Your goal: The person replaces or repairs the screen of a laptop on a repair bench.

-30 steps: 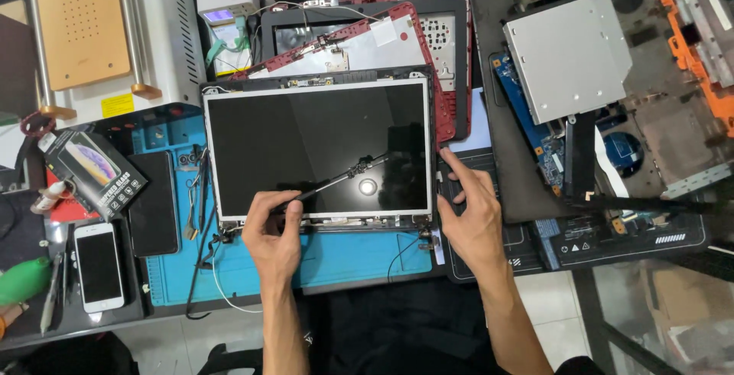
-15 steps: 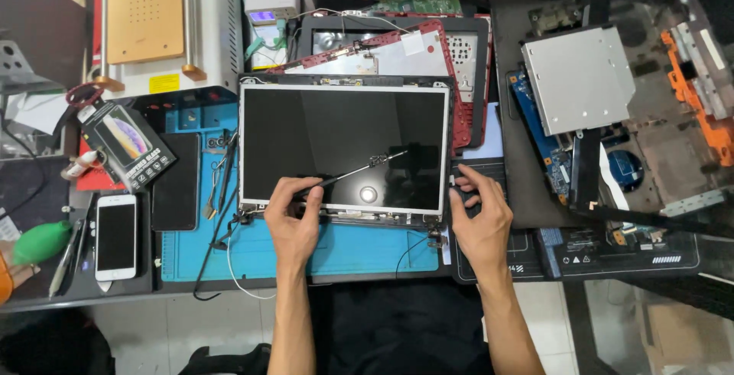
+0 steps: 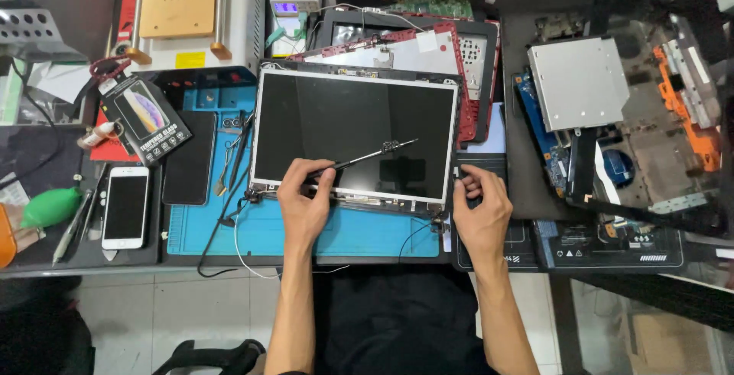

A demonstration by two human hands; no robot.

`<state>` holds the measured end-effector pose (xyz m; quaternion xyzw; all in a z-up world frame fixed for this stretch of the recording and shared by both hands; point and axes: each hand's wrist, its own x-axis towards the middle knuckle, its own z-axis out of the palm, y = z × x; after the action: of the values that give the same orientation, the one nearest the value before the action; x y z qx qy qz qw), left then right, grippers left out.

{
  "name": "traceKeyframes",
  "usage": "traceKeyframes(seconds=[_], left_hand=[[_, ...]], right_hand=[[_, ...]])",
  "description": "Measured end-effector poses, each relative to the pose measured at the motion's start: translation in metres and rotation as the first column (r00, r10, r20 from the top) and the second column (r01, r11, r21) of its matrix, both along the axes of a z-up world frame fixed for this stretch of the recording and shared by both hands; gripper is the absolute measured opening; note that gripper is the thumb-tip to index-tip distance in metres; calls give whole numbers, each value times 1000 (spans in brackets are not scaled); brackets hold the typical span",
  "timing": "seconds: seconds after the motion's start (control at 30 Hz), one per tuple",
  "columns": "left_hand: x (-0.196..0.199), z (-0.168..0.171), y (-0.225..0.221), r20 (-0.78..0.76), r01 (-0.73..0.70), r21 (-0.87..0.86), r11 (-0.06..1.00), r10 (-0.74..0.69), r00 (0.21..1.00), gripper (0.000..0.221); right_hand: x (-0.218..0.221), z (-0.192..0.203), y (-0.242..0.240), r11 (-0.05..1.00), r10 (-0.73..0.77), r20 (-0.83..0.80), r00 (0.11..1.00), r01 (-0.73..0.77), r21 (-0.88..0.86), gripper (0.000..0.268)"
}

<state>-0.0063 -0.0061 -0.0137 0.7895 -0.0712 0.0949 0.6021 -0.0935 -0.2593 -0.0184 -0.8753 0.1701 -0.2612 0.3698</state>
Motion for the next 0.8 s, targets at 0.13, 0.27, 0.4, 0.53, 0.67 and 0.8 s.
traceKeyframes(seconds=[0.13,0.27,0.4,0.53,0.67,0.8], left_hand=[[-1,-1,1,1,8,2,1000,-8,1000,10],[4,-4,-2,47,13,-8,1000,-12,999,10],[2,-6,1,50,22,0,1000,-22,999,10],[1,-6,0,59,40,-14,999,-39,998,11],[2,-2,0,36,34,18,999,-34,999,10],[2,0,0,50,54,25,998,-55,997,11]], right_hand=[[-3,-9,-5,999,35,42,999,-36,21,28],[-2,-1,-6,985,76,84,994,-88,148,28],[-3,-1,-6,980,121,15,992,-122,156,33],[-4,-2,-8,980,142,3,990,-141,140,35],[-2,0,-8,977,159,-14,987,-155,144,39],[-2,2,-9,976,169,-26,985,-164,142,41]])
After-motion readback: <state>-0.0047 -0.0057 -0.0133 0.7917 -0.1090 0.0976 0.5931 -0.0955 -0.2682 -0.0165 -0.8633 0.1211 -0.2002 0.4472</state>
